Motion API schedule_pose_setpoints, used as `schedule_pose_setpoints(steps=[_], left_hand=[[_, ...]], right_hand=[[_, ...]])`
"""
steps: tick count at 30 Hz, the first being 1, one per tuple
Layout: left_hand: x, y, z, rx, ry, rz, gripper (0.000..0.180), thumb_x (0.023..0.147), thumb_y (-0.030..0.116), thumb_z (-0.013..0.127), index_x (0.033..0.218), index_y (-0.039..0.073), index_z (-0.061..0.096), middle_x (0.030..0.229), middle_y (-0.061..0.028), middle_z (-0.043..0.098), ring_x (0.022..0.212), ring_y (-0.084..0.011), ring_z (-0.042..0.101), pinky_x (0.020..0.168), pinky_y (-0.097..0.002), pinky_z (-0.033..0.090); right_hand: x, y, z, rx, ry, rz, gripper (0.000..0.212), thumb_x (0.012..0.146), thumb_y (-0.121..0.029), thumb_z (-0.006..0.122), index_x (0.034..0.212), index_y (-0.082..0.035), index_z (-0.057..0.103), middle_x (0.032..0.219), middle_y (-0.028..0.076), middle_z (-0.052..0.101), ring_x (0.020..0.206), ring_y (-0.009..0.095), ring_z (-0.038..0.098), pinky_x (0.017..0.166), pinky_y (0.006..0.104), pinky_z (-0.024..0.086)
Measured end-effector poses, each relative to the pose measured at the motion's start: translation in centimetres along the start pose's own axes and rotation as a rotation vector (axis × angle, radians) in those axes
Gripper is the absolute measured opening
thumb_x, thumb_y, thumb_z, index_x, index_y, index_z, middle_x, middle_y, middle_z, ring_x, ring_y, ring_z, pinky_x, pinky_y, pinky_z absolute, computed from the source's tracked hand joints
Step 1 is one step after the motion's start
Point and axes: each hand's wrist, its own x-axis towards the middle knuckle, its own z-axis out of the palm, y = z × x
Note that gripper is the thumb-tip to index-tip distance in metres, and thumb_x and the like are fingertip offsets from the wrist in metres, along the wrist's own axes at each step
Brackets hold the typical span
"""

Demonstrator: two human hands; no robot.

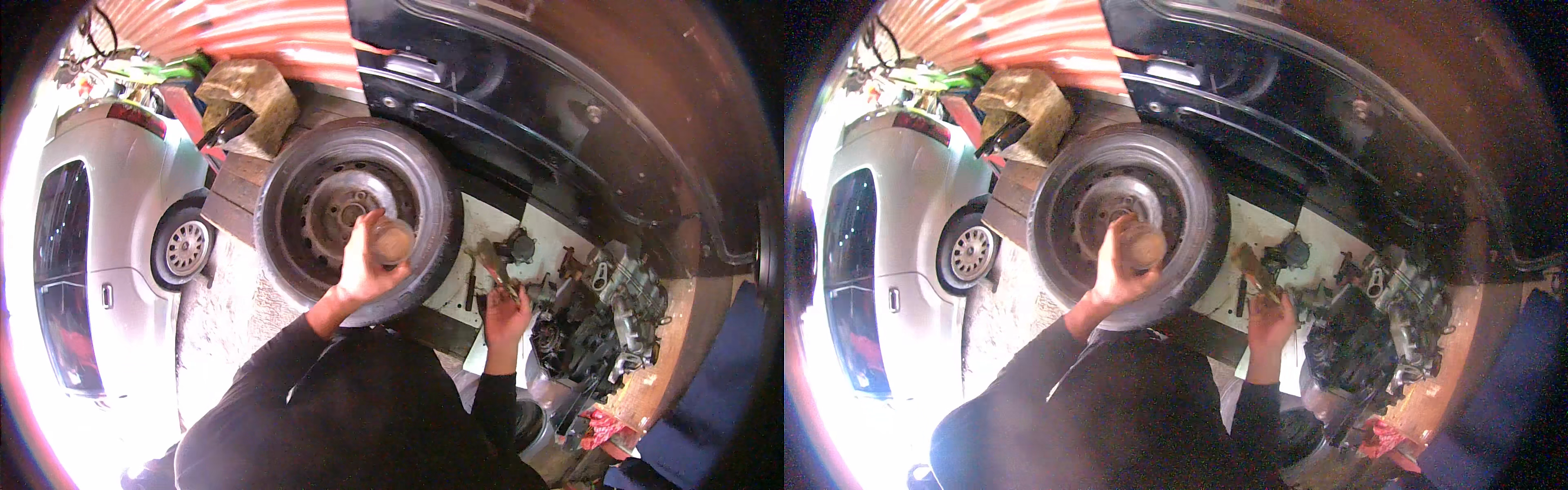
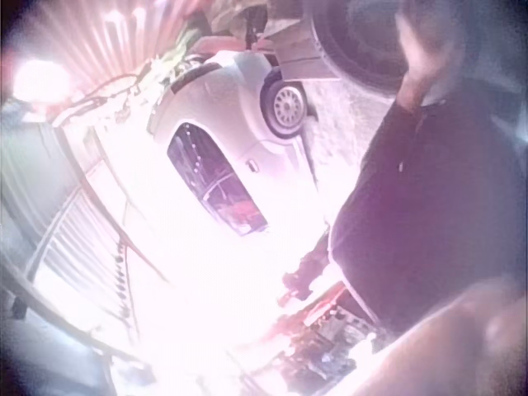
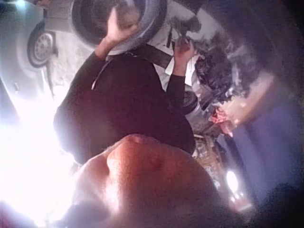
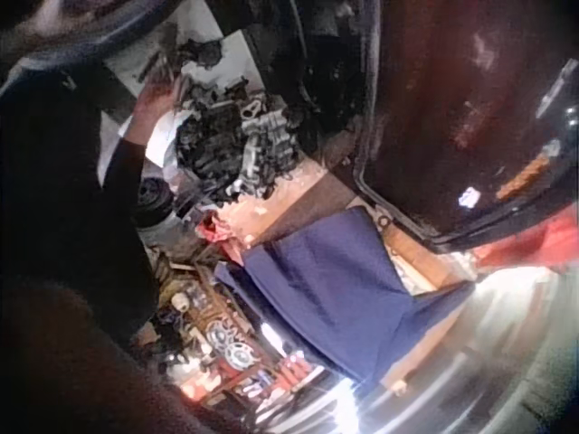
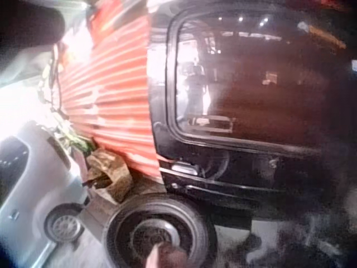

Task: The person paints the inner rim of a car tire with a small brush, repeatedly dipping the brush into a small container of paint and applying it to the metal surface.

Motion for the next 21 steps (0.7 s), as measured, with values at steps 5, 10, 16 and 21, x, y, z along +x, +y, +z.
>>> schedule_pose_setpoints(steps=[5, 10, 16, 21], left_hand=[[-5.4, -4.7, -8.1, -0.029, 0.055, -0.12, 0.103, 0.069, 0.016, 0.099, 0.149, 0.0, 0.035, 0.134, -0.0187, 0.059, 0.126, -0.031, 0.062, 0.106, -0.0423, 0.052], [-7.3, -7.8, -12.6, -0.249, 0.172, -0.193, 0.099, 0.072, 0.012, 0.097, 0.148, 0.001, 0.035, 0.135, -0.018, 0.059, 0.125, -0.0285, 0.062, 0.108, -0.0424, 0.051], [-7.9, -11.0, -17.3, -0.495, 0.172, -0.354, 0.098, 0.071, 0.009, 0.097, 0.147, -0.001, 0.035, 0.136, -0.0191, 0.061, 0.127, -0.0282, 0.062, 0.111, -0.0418, 0.049], [-7.5, -13.1, -19.7, -0.473, 0.066, -0.249, 0.095, 0.074, 0.006, 0.094, 0.149, -0.001, 0.036, 0.143, -0.019, 0.059, 0.131, -0.0275, 0.06, 0.112, -0.0422, 0.049]], right_hand=[[-0.5, 8.2, 6.0, -0.003, -0.223, 0.163, 0.022, 0.102, -0.019, 0.064, 0.118, -0.003, 0.066, 0.11, 0.013, 0.072, 0.098, 0.028, 0.07, 0.091, 0.0422, 0.06], [-2.4, 15.2, 10.1, -0.125, -0.377, 0.205, 0.015, 0.102, -0.01, 0.062, 0.115, -0.004, 0.068, 0.108, 0.013, 0.074, 0.101, 0.028, 0.074, 0.097, 0.0454, 0.061], [-4.7, 21.6, 14.6, -0.29, -0.381, 0.232, 0.018, 0.102, -0.008, 0.06, 0.119, -0.006, 0.065, 0.114, 0.007, 0.073, 0.102, 0.027, 0.073, 0.099, 0.0464, 0.059], [-6.5, 25.0, 17.2, -0.435, -0.371, 0.134, 0.018, 0.099, -0.005, 0.067, 0.116, -0.002, 0.064, 0.112, 0.013, 0.07, 0.098, 0.028, 0.074, 0.095, 0.0446, 0.062]])
